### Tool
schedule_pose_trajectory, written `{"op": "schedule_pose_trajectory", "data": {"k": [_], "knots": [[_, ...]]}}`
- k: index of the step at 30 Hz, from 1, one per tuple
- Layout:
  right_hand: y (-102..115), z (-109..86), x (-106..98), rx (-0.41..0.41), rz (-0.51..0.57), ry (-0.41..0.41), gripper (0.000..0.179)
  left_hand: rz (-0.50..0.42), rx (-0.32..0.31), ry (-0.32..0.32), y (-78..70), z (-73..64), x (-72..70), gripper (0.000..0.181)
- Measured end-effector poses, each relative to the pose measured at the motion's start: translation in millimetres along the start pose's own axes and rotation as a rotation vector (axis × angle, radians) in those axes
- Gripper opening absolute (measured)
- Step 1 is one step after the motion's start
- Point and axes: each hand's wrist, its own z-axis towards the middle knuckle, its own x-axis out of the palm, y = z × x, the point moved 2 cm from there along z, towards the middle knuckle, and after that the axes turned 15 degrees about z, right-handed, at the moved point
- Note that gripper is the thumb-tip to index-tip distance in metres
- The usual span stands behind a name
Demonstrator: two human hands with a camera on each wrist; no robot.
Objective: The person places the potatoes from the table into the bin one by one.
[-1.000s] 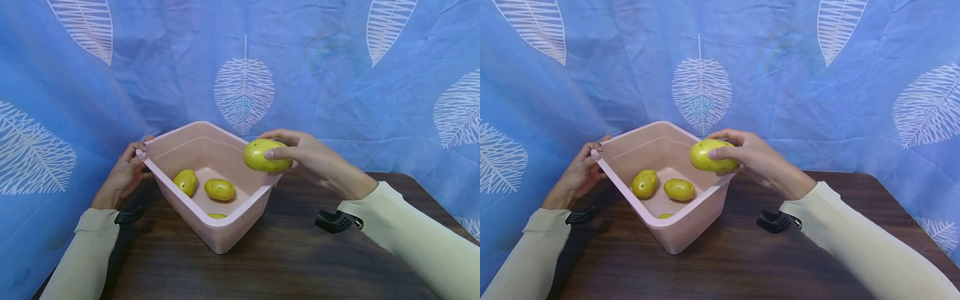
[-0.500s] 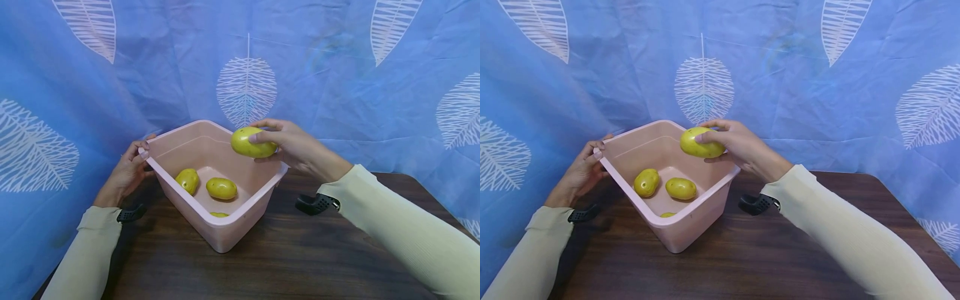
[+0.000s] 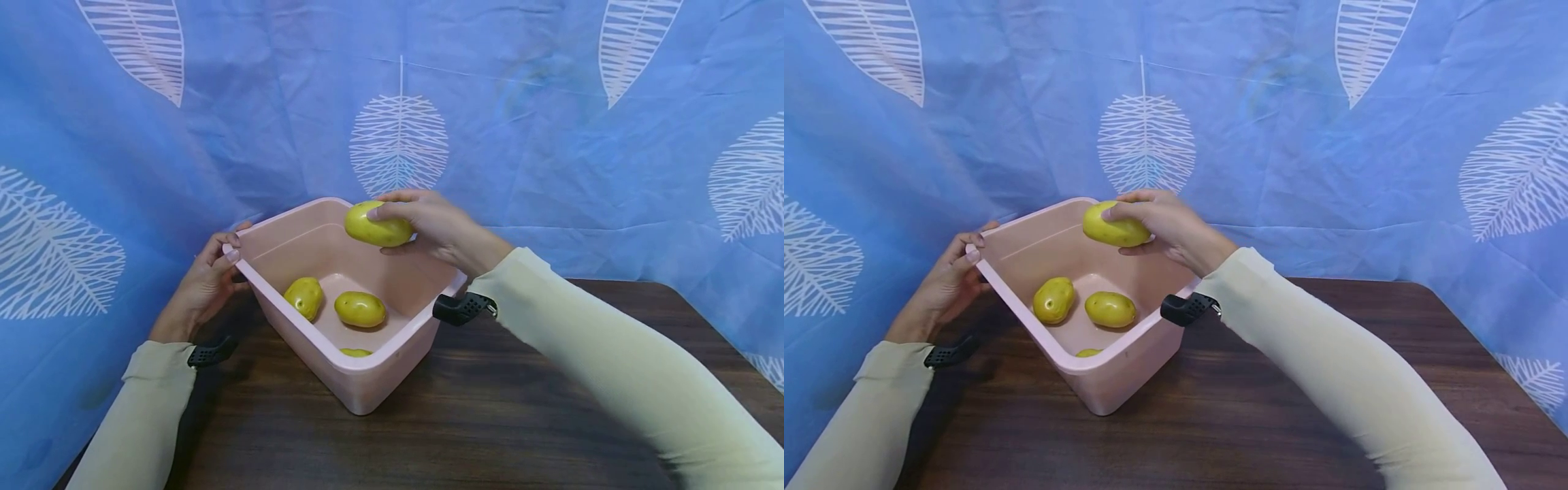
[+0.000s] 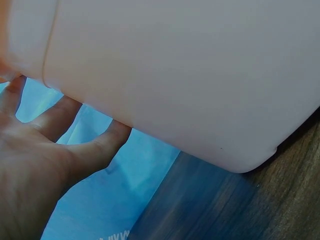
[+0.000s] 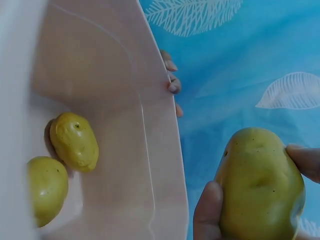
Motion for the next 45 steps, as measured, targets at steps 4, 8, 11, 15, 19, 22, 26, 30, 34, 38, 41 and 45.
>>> {"op": "schedule_pose_trajectory", "data": {"k": [4,8,11,15,19,22,26,30,34,38,41,45], "knots": [[-3,10.9,7,0.004,0.004,-0.011,0.046,-0.010,0.001,0.002,0.6,-0.3,-0.2,0.017],[-7,18.8,13,0.005,0.010,-0.020,0.043,-0.012,0.008,0.007,1.5,-0.1,0.0,0.017],[-10,24.3,17,0.005,0.007,-0.027,0.042,-0.015,0.011,0.007,1.7,0.0,0.5,0.017],[-11,31.6,24,0.009,-0.004,-0.034,0.042,-0.012,0.012,0.002,1.8,0.1,0.6,0.016],[-10,39.4,29,0.009,-0.033,-0.047,0.040,0.009,0.015,0.006,1.2,1.6,1.3,0.014],[-9,45.7,31,0.006,-0.047,-0.057,0.039,0.016,0.014,0.008,0.3,2.9,2.4,0.014],[-10,53.0,31,0.006,-0.048,-0.068,0.040,0.016,0.006,0.002,-0.6,3.5,3.6,0.015],[-12,57.9,31,0.004,-0.055,-0.083,0.043,0.025,0.001,-0.007,-1.0,4.3,4.0,0.014],[-18,61.9,35,-0.001,-0.078,-0.079,0.044,0.024,0.000,-0.009,-0.9,4.6,4.0,0.014],[-26,66.1,43,0.020,-0.117,-0.061,0.044,0.013,-0.004,-0.014,-0.3,4.0,2.9,0.015],[-34,70.5,47,0.050,-0.116,-0.058,0.044,0.016,-0.011,-0.017,0.1,3.2,2.4,0.015],[-42,76.8,50,0.078,-0.084,-0.070,0.044,0.014,-0.021,-0.020,0.4,1.8,2.1,0.014]]}}
